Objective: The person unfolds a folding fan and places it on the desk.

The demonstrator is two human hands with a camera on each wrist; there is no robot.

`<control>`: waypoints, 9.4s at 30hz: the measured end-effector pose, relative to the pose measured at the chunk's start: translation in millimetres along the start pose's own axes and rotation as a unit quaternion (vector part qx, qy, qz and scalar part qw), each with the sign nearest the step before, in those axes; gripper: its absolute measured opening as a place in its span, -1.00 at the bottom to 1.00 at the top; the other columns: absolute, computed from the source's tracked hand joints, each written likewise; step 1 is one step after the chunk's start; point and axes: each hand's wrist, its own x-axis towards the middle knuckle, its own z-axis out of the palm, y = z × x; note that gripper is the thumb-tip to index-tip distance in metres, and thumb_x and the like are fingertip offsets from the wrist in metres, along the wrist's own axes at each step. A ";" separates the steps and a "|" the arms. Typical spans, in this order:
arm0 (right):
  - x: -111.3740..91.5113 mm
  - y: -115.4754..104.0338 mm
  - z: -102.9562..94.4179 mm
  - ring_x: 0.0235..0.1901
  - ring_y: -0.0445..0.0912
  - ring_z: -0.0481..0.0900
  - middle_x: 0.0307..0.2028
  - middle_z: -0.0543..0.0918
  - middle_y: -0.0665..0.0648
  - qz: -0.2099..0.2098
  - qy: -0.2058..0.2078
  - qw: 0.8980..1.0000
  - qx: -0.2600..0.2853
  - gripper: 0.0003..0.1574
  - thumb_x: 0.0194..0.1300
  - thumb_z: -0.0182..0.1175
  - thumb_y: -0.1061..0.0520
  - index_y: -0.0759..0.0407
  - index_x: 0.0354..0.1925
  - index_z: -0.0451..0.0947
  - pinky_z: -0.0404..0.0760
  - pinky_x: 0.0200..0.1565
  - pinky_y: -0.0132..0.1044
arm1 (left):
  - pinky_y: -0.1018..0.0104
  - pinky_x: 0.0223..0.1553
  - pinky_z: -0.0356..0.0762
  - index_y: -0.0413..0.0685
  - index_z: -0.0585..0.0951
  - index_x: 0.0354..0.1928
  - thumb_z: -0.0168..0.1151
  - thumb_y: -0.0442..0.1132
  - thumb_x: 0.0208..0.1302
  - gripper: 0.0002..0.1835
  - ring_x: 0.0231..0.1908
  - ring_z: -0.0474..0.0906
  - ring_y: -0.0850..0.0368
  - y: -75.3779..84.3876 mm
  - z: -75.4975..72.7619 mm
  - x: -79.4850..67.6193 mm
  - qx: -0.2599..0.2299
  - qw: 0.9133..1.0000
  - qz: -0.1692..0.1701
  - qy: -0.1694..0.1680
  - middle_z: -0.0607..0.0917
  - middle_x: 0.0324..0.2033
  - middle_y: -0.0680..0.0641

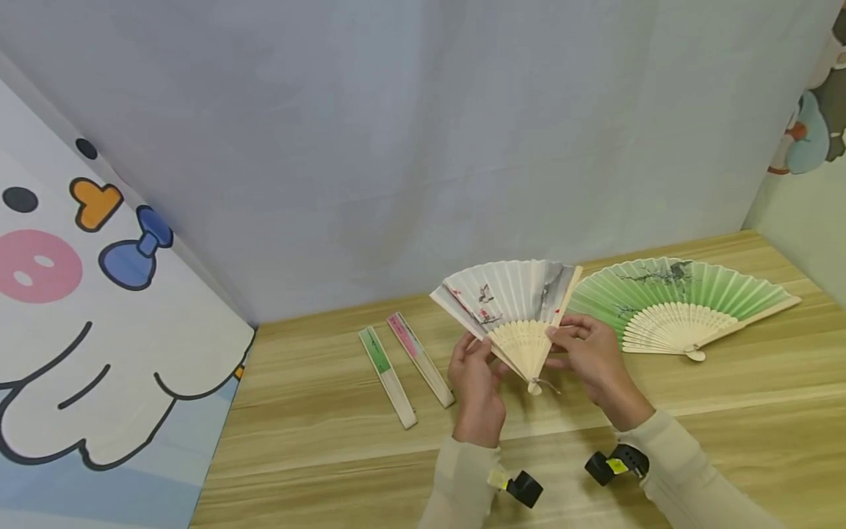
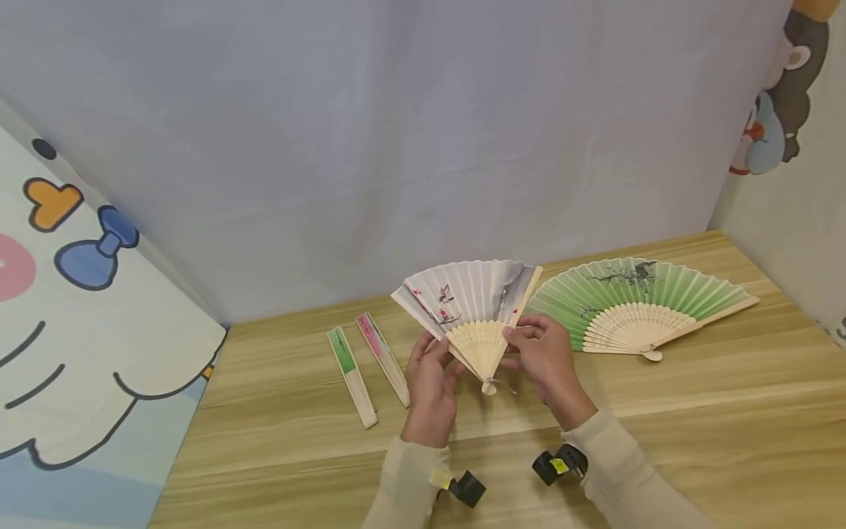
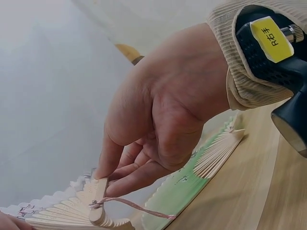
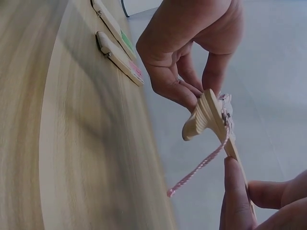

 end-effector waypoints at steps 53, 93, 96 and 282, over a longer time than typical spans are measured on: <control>-2.1 -5.6 -3.6 -0.34 -0.23 0.70 -0.31 0.53 0.03 -0.007 0.057 0.992 0.110 -0.71 0.58 0.06 0.36 0.23 0.09 0.17 0.81 -0.15 -0.30 | 0.37 -0.34 0.71 -0.26 0.39 0.20 0.06 -0.52 0.49 -0.69 -0.21 0.58 0.11 3.7 2.3 -0.3 -0.084 0.994 0.045 0.053 0.53 -0.03 -0.22; -8.9 -7.5 -7.7 -0.24 -0.18 0.61 -0.20 0.44 0.06 -0.012 0.090 0.984 0.150 -0.76 0.61 0.00 0.36 0.22 -0.08 0.10 0.79 -0.01 -0.25 | 0.26 -0.17 0.77 -0.27 0.31 0.21 -0.01 -0.54 0.52 -0.70 -0.05 0.56 0.02 -4.9 7.6 -5.1 -0.112 0.991 0.049 0.058 0.43 0.08 -0.27; -6.2 -5.0 -7.7 -0.25 -0.19 0.61 -0.20 0.43 0.06 -0.012 0.095 0.984 0.151 -0.74 0.61 0.00 0.37 0.21 -0.05 0.07 0.79 -0.01 -0.25 | 0.23 -0.14 0.77 -0.26 0.31 0.20 0.00 -0.54 0.53 -0.70 -0.03 0.52 0.00 -6.5 7.2 -3.4 -0.109 0.991 0.039 0.061 0.40 0.08 -0.26; 7.2 51.8 165.2 -0.44 0.09 0.56 -0.49 0.54 0.20 -0.242 -0.126 0.854 -0.442 -0.72 -0.17 0.30 0.55 0.32 -0.47 0.49 0.63 -0.39 -0.03 | -0.03 0.65 -0.05 -0.37 -0.07 0.65 -0.23 -0.48 0.45 -0.25 0.62 0.00 -0.26 82.7 -102.7 27.6 -0.047 0.994 0.048 0.083 0.07 0.64 -0.36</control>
